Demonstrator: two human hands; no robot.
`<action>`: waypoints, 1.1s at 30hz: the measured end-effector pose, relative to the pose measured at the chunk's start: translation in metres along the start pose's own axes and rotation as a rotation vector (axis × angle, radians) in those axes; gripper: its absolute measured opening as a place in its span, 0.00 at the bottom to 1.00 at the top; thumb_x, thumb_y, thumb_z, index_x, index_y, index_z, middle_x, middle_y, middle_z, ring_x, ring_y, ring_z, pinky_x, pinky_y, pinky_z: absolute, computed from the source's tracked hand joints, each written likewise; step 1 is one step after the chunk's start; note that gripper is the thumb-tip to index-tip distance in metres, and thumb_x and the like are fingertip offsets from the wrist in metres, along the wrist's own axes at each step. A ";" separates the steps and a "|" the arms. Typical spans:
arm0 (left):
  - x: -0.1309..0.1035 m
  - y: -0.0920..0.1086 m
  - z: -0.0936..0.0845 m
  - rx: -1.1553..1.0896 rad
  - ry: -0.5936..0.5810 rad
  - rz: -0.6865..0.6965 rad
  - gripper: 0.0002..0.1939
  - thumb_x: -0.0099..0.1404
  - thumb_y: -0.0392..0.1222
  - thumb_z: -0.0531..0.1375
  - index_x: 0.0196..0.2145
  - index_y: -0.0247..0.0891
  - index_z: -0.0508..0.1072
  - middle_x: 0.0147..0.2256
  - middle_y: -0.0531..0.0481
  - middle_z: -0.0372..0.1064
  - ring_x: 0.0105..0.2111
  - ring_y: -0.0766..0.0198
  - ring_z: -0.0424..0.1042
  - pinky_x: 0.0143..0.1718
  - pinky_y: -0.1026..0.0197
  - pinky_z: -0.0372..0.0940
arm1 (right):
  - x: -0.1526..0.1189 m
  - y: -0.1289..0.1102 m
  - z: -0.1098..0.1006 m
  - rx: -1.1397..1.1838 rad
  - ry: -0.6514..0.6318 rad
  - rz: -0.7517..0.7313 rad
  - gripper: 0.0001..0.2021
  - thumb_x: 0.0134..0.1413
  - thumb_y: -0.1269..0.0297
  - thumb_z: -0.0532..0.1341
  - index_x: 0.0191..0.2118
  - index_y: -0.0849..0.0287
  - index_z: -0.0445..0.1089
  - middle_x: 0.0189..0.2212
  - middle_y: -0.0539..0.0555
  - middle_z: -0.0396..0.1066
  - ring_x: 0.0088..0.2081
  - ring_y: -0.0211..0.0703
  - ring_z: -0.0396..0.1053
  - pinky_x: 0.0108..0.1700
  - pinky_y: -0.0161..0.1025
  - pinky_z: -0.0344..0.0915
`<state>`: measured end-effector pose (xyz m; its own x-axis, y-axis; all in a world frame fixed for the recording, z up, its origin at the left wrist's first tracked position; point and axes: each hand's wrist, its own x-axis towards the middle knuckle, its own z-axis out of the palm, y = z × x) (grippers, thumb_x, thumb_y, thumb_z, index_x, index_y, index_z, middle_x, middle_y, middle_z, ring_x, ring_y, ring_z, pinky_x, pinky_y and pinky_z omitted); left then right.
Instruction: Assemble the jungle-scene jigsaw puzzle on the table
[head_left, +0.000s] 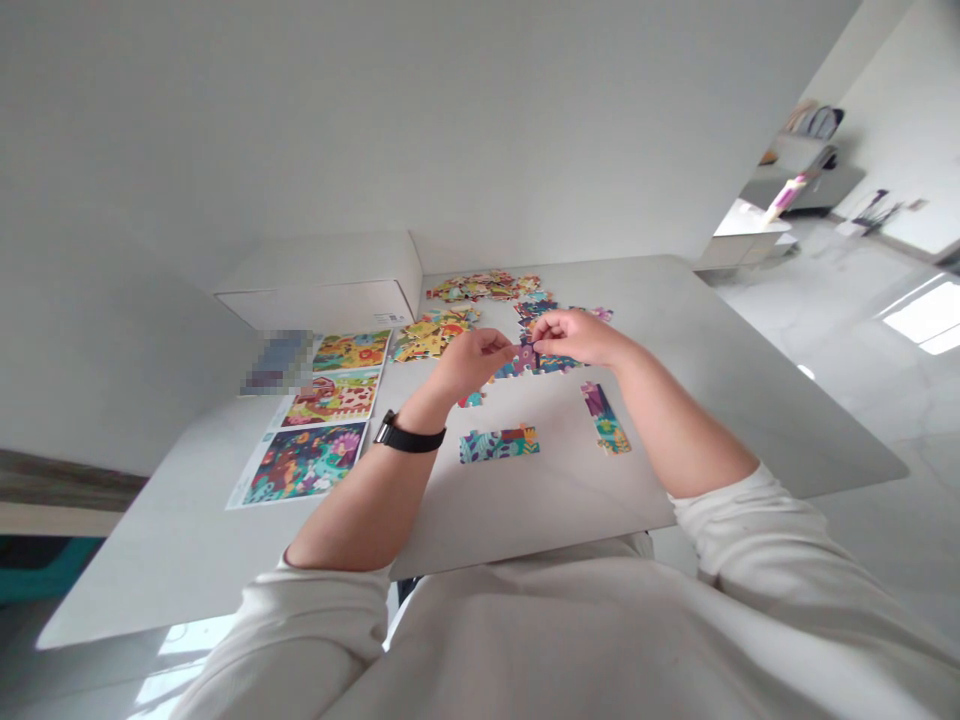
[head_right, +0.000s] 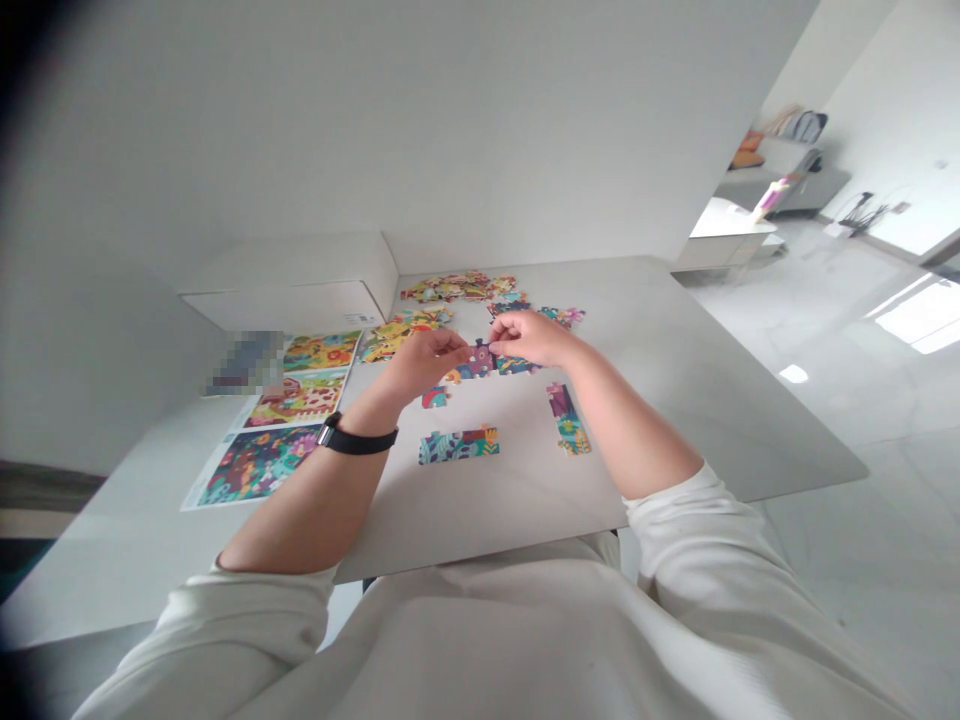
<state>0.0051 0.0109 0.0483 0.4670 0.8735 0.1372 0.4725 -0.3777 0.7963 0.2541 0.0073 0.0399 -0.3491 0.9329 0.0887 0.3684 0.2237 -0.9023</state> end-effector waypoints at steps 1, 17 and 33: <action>0.000 0.000 0.001 -0.001 -0.005 -0.003 0.15 0.65 0.53 0.64 0.33 0.37 0.79 0.25 0.51 0.72 0.26 0.65 0.67 0.27 0.63 0.57 | 0.000 0.000 0.000 0.000 -0.009 -0.003 0.14 0.51 0.55 0.74 0.38 0.57 0.76 0.32 0.51 0.78 0.35 0.42 0.74 0.38 0.38 0.69; 0.011 -0.023 0.014 -0.193 -0.037 0.071 0.18 0.67 0.54 0.63 0.44 0.38 0.81 0.35 0.45 0.80 0.32 0.62 0.76 0.30 0.62 0.65 | -0.002 0.002 -0.001 -0.030 -0.143 0.028 0.12 0.54 0.58 0.72 0.42 0.56 0.75 0.31 0.49 0.76 0.32 0.40 0.71 0.36 0.36 0.65; 0.004 -0.020 0.020 -0.112 -0.106 0.047 0.19 0.67 0.59 0.63 0.33 0.39 0.78 0.29 0.48 0.77 0.24 0.66 0.67 0.24 0.64 0.56 | -0.004 0.005 -0.015 0.000 -0.069 0.076 0.15 0.51 0.58 0.76 0.41 0.56 0.74 0.31 0.50 0.78 0.33 0.42 0.74 0.37 0.36 0.68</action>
<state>0.0129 0.0158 0.0214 0.5659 0.8161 0.1173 0.3647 -0.3754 0.8521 0.2701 0.0086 0.0415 -0.3787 0.9255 -0.0088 0.3957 0.1533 -0.9055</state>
